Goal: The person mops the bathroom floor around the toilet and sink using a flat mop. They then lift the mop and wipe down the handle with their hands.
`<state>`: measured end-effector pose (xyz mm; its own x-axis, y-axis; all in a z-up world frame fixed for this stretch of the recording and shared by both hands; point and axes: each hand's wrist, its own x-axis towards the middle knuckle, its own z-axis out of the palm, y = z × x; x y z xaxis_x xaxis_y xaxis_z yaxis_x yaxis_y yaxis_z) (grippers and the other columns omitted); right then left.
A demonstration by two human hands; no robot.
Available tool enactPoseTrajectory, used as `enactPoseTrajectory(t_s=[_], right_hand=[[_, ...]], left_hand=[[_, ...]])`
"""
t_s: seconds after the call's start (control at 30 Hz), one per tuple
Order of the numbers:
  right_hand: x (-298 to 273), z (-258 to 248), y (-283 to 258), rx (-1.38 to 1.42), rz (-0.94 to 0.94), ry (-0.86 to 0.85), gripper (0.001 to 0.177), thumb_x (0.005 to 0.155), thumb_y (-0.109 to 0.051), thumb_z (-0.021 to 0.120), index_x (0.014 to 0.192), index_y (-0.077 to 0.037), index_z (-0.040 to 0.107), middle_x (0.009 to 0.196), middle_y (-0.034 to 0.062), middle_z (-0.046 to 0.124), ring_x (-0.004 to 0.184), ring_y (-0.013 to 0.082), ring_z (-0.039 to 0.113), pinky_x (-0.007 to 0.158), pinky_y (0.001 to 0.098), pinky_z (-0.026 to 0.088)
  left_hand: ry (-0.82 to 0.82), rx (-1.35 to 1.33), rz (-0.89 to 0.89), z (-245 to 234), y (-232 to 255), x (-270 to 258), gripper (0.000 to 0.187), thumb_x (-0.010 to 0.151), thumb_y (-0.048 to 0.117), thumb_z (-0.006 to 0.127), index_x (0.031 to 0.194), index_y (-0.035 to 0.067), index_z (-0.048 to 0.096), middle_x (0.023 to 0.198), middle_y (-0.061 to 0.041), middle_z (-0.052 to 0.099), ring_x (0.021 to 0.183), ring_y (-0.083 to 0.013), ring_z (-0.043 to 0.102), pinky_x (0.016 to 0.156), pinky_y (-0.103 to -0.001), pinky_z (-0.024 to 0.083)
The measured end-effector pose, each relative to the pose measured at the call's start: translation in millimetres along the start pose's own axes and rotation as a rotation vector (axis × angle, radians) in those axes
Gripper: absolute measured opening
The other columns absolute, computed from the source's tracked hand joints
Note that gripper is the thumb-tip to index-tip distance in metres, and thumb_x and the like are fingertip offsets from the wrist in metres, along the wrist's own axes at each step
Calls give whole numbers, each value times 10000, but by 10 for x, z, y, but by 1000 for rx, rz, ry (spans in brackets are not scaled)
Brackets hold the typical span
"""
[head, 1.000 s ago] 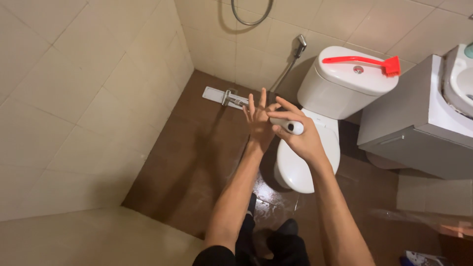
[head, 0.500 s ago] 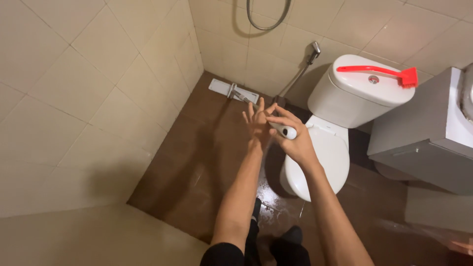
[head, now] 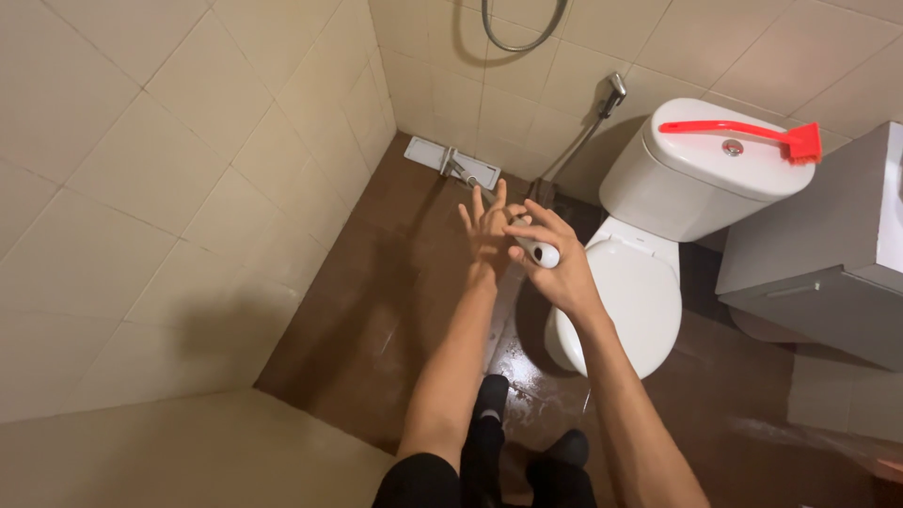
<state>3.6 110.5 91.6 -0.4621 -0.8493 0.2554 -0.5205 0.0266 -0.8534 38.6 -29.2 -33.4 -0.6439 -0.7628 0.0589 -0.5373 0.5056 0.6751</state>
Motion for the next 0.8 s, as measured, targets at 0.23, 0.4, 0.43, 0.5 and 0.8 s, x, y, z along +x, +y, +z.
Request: enactPoseTrajectory(t_s=[0.23, 0.4, 0.43, 0.5, 0.8], right_hand=[[-22, -28, -199, 22, -4, -7, 349, 819, -137, 822, 1163, -173, 777, 1544, 154, 534, 1456, 344, 479, 1182, 433, 384], [13, -125, -461, 32, 20, -36, 332, 833, -128, 812, 1162, -169, 786, 1557, 152, 526, 1464, 340, 465, 1175, 433, 383], [17, -105, -469, 65, 17, -36, 332, 836, -133, 813, 1164, -172, 779, 1557, 153, 524, 1459, 331, 480, 1170, 429, 397], [21, -42, -470, 97, 15, -37, 332, 839, -138, 813, 1167, -175, 773, 1557, 154, 523, 1454, 322, 495, 1165, 425, 410], [223, 62, -392, 152, -2, -71, 318, 861, -105, 816, 1175, -129, 769, 1437, 179, 651, 1484, 305, 514, 1176, 418, 432]], left_hand=[[205, 20, 157, -131, 94, -220, 222, 910, 363, 658, 1049, 236, 776, 1659, -76, 366, 1556, -439, 172, 1214, -708, 79], [334, 83, 191, -50, 89, -237, 201, 951, 345, 656, 1030, 189, 754, 1652, -108, 406, 1559, -478, 235, 1204, -738, 135], [352, 85, 182, -21, 43, -226, 204, 943, 344, 655, 1042, 195, 753, 1645, -110, 410, 1549, -483, 244, 1196, -746, 145], [371, 85, 172, 7, -30, -218, 210, 935, 343, 653, 1055, 201, 751, 1639, -111, 413, 1539, -487, 254, 1187, -755, 156], [427, 99, 211, 133, -282, -7, 289, 975, 349, 604, 1224, 250, 712, 1664, -117, 349, 1544, -503, 232, 1179, -765, 151]])
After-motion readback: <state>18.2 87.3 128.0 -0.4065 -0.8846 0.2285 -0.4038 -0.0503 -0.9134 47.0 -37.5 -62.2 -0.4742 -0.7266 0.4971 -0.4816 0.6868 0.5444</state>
